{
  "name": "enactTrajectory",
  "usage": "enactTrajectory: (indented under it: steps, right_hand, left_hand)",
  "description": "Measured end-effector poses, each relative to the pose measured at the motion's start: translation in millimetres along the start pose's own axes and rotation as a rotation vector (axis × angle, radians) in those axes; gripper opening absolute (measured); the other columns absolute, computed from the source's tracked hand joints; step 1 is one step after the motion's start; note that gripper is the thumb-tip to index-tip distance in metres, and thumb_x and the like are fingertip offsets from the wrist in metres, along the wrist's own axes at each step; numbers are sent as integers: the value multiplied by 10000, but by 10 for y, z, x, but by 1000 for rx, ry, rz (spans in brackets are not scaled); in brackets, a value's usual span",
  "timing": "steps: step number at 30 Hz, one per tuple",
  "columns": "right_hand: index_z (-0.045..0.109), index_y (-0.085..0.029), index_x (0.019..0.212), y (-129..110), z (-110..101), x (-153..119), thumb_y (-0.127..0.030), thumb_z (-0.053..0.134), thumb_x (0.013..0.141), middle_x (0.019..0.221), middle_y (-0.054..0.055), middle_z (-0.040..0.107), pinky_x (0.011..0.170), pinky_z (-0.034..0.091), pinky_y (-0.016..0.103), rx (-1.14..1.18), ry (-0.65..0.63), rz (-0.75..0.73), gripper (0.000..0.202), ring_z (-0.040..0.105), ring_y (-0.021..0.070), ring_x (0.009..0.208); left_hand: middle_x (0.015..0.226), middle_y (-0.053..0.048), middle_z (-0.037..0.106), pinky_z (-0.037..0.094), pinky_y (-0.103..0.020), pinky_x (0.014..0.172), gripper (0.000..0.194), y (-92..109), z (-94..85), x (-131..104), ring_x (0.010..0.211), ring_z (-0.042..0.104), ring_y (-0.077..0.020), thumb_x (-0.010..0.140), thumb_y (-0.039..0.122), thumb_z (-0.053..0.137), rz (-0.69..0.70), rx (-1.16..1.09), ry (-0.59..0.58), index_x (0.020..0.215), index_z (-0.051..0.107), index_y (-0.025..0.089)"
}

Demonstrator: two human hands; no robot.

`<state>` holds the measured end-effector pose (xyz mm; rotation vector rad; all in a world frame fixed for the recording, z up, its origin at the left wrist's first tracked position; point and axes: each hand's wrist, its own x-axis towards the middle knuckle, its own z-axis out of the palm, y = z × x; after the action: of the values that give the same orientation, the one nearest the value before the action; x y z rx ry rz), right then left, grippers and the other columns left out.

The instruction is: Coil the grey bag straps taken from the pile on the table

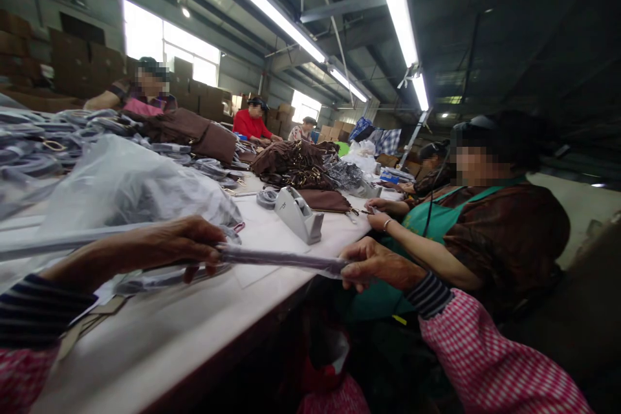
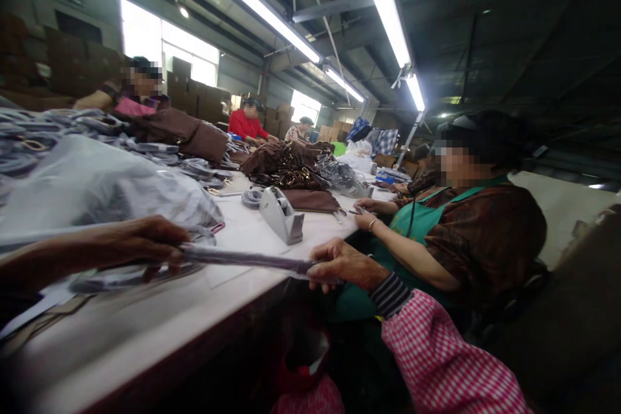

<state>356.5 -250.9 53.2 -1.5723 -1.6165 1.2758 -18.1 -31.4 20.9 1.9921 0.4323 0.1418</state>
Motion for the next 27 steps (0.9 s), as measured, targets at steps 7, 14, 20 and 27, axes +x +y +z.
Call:
enactTrajectory:
  steps: [7,14,20,27]
  right_hand:
    - [727,-137,921,17,74,58,-551,748,850,754,46,727,530,429,226,-62,-28,20,420,590,116,556]
    - [679,-146,774,82,30,63,-564,723,865,707,57,697,516,378,243,-181,103,16,430,547,126,555]
    - [693,-147,867,15,35,-1,-616,648,913,809,72,691,609,427,280,-192,-16,25,473,563,159,657]
    - [663,-164,778,-14,74,-27,-599,640,929,775,45,630,616,423,276,-241,81,6,461,494,146,654]
  left_hand:
    - [752,-54,706,521,-201,528,302,105,108,43,573,604,-141,834,423,764,42,-50,-27,819,780,122]
    - [783,-64,751,540,-207,564,232,181,142,14,602,653,-146,818,351,768,68,-114,-49,850,784,122]
    - [811,-65,773,579,-233,614,246,142,108,0,680,686,-172,757,241,812,94,-281,-100,979,789,137]
    - [842,-60,784,589,-233,647,268,215,81,-52,720,697,-172,731,177,781,109,-327,-121,994,802,135]
